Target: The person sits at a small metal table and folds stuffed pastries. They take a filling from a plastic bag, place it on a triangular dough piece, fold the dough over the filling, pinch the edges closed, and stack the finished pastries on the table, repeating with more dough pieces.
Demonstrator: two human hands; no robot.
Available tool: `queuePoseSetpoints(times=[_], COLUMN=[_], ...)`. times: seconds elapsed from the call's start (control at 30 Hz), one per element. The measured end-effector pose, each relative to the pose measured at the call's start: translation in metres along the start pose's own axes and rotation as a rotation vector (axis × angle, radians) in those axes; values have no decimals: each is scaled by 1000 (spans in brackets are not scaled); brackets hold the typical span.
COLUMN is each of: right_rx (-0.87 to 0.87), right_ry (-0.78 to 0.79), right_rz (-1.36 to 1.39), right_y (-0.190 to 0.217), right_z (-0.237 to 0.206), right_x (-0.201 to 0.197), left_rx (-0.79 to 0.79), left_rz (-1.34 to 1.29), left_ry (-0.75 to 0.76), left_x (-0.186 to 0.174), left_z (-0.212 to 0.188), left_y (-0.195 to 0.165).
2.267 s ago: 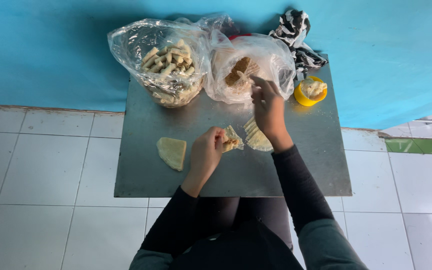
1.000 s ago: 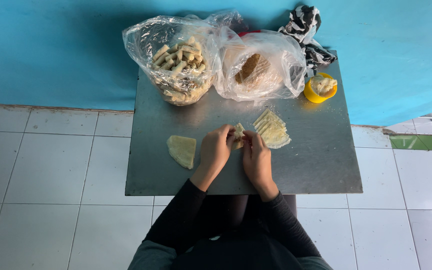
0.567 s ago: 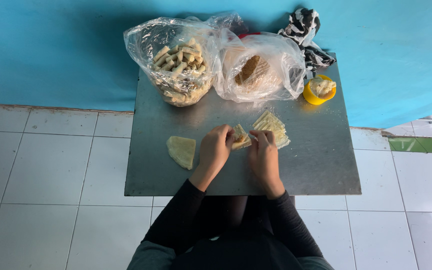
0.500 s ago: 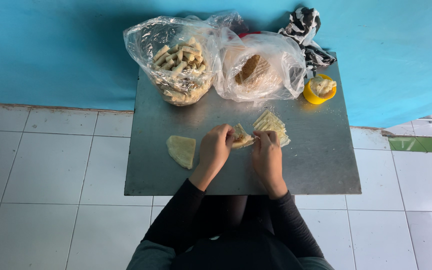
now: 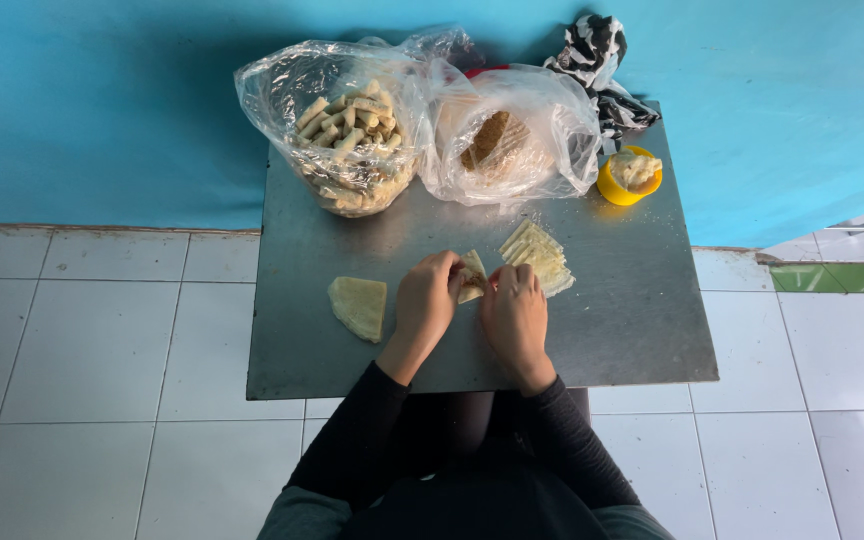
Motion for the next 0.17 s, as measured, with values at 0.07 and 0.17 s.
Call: queuePoseSetpoints(times=[0.07, 0.17], right_rx=[31, 153], right_ry=[11, 69], right_rz=[62, 260], right_y=[-6, -21], right_z=[-2, -3], right_x=[5, 18], left_rx=[-16, -63], left_rz=[-9, -15], left_ry=[8, 28], left_x=[1, 2], left_z=[0, 0], left_y=[0, 4])
Point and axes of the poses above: each hand's wrist, its own z-axis towards the middle knuckle, its own x-axis out of the palm, y = z × x, the point moved 10 cm from there along z, towards the middle knuckle, and after that the axes turned 3 degrees about y, right-handed, at the moved point
